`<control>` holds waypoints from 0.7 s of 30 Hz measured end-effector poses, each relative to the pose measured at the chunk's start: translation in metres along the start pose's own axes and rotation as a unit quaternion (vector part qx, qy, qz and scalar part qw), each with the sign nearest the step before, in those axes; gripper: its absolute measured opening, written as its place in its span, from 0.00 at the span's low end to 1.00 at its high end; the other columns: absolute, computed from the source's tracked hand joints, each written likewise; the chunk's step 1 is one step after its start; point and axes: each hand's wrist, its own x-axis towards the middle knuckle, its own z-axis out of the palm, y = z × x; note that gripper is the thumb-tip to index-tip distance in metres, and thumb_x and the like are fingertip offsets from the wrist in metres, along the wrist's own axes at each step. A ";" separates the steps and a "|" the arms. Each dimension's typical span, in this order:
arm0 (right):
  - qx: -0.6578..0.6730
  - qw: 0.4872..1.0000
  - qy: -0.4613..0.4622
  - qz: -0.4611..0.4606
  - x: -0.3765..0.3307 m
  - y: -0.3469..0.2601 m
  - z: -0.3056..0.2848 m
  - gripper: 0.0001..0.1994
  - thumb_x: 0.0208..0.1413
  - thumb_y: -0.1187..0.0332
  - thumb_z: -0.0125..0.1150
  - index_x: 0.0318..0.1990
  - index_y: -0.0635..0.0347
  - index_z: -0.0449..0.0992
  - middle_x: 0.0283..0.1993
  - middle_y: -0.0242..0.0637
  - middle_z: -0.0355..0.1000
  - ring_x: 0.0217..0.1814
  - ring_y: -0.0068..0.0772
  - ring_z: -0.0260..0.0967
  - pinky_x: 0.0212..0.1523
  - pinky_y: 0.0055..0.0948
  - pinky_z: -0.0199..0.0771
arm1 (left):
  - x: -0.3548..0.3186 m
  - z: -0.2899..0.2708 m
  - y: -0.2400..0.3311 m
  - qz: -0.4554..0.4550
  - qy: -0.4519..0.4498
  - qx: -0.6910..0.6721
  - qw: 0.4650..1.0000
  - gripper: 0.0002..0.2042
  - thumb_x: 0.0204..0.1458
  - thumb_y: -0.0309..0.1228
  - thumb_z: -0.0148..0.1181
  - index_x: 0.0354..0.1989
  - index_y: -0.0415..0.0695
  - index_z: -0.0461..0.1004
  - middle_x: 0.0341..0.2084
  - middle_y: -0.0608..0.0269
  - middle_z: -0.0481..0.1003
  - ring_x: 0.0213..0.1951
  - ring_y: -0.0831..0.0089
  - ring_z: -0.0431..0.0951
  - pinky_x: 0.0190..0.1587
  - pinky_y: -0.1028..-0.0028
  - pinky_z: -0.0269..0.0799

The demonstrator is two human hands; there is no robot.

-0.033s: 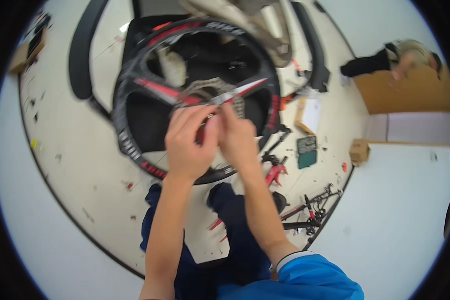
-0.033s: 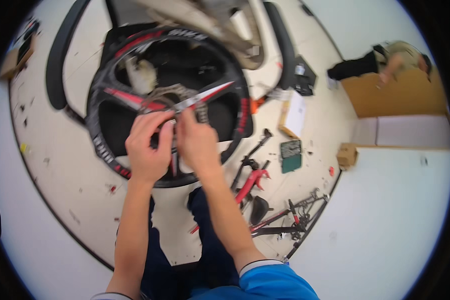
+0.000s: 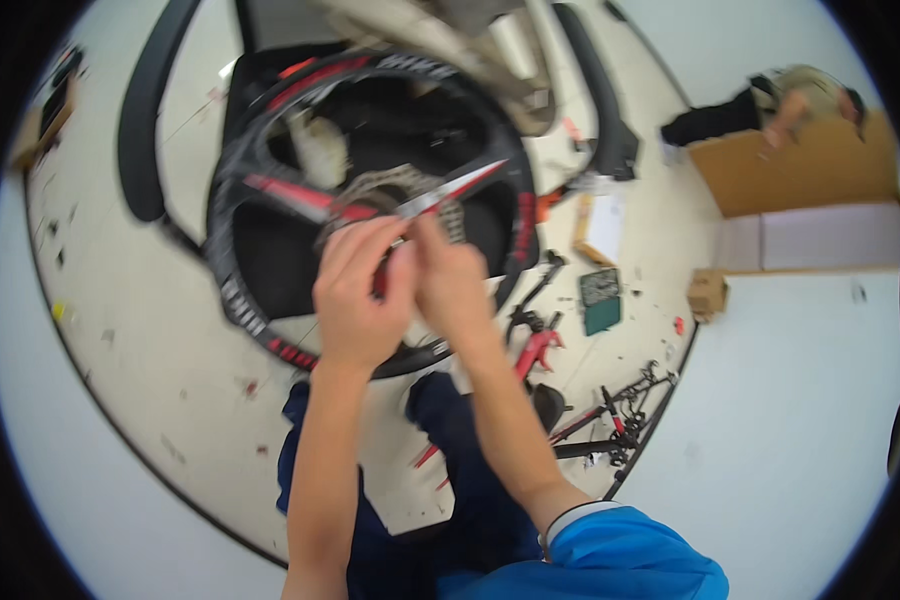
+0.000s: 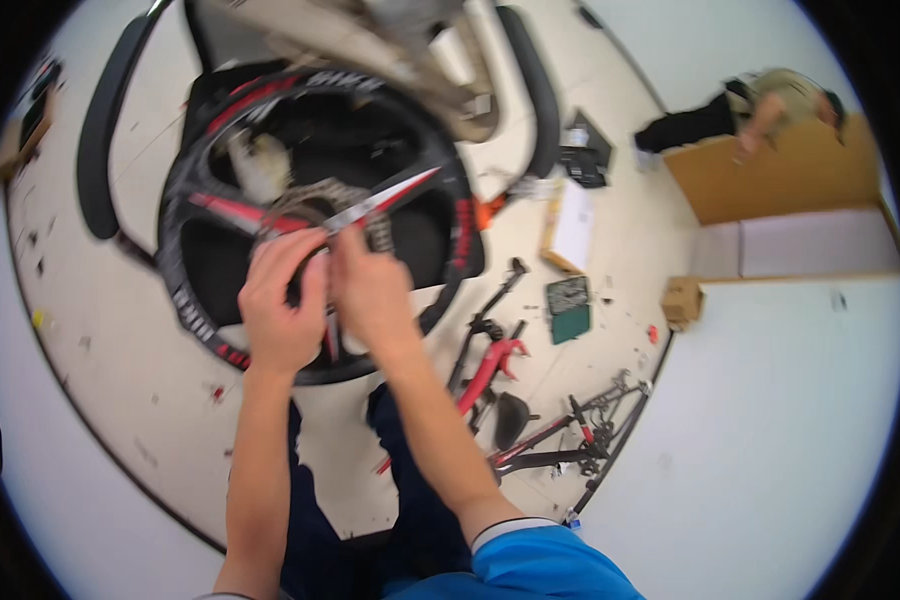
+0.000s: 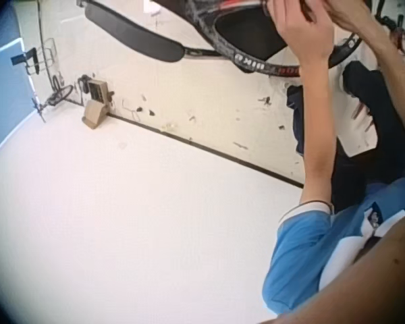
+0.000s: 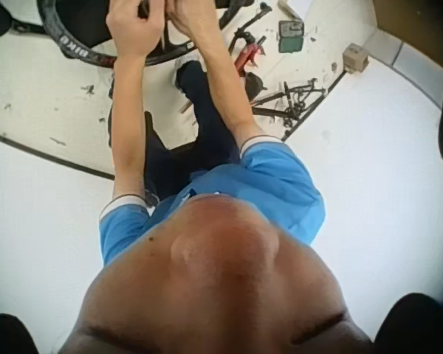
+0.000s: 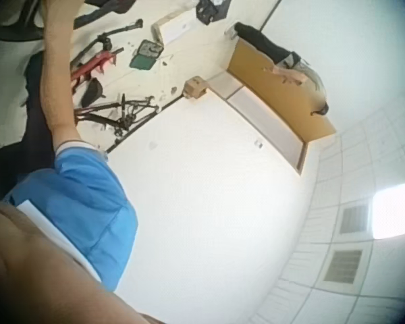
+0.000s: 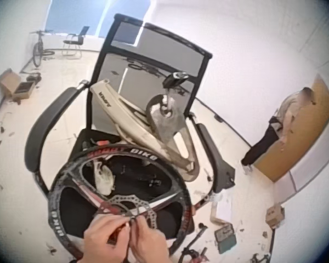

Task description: The person assembles a bicycle disc brake rotor onto a wheel hub. They place the rotor, insert and tighten multiple bolts using an Allen key, and repeatedly check the fit and alignment of the rotor on the hub.

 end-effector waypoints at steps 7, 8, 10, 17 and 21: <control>0.023 0.996 -0.068 0.050 0.002 -0.002 -0.005 0.18 0.63 0.67 0.52 0.55 0.71 0.63 0.28 0.59 0.76 0.31 0.65 0.76 0.32 0.57 0.77 | 0.001 0.022 0.010 -0.084 -0.009 -0.056 0.995 0.10 0.58 0.21 0.60 0.46 0.38 0.82 0.41 0.54 0.83 0.42 0.59 0.83 0.48 0.67 0.76; 0.025 0.994 -0.089 0.050 0.004 -0.003 -0.012 0.19 0.63 0.68 0.52 0.55 0.74 0.62 0.29 0.61 0.76 0.32 0.66 0.77 0.33 0.57 0.77 | 0.005 0.023 0.013 -0.083 -0.006 -0.062 0.995 0.09 0.57 0.20 0.61 0.45 0.37 0.83 0.38 0.54 0.84 0.41 0.60 0.83 0.47 0.68 0.76; 0.047 0.991 -0.103 0.075 0.001 -0.003 -0.008 0.19 0.62 0.69 0.52 0.55 0.74 0.62 0.30 0.62 0.76 0.33 0.66 0.77 0.34 0.57 0.78 | 0.003 0.020 0.007 -0.098 -0.020 -0.069 0.993 0.08 0.56 0.20 0.62 0.43 0.37 0.83 0.36 0.54 0.84 0.39 0.62 0.84 0.46 0.69 0.76; 0.028 0.989 -0.133 0.051 0.003 -0.009 -0.018 0.15 0.57 0.69 0.59 0.44 0.73 0.66 0.28 0.59 0.76 0.33 0.64 0.78 0.36 0.55 0.78 | 0.003 0.018 0.001 -0.125 -0.021 -0.051 0.991 0.08 0.55 0.22 0.65 0.42 0.37 0.84 0.35 0.52 0.84 0.37 0.64 0.85 0.44 0.71 0.77; 0.026 0.989 -0.124 0.078 0.007 -0.017 -0.028 0.13 0.54 0.69 0.61 0.39 0.72 0.68 0.28 0.59 0.76 0.34 0.64 0.78 0.37 0.54 0.79 | 0.006 0.022 0.003 -0.132 -0.021 -0.049 0.990 0.07 0.55 0.22 0.66 0.41 0.36 0.85 0.34 0.53 0.84 0.37 0.64 0.85 0.44 0.71 0.77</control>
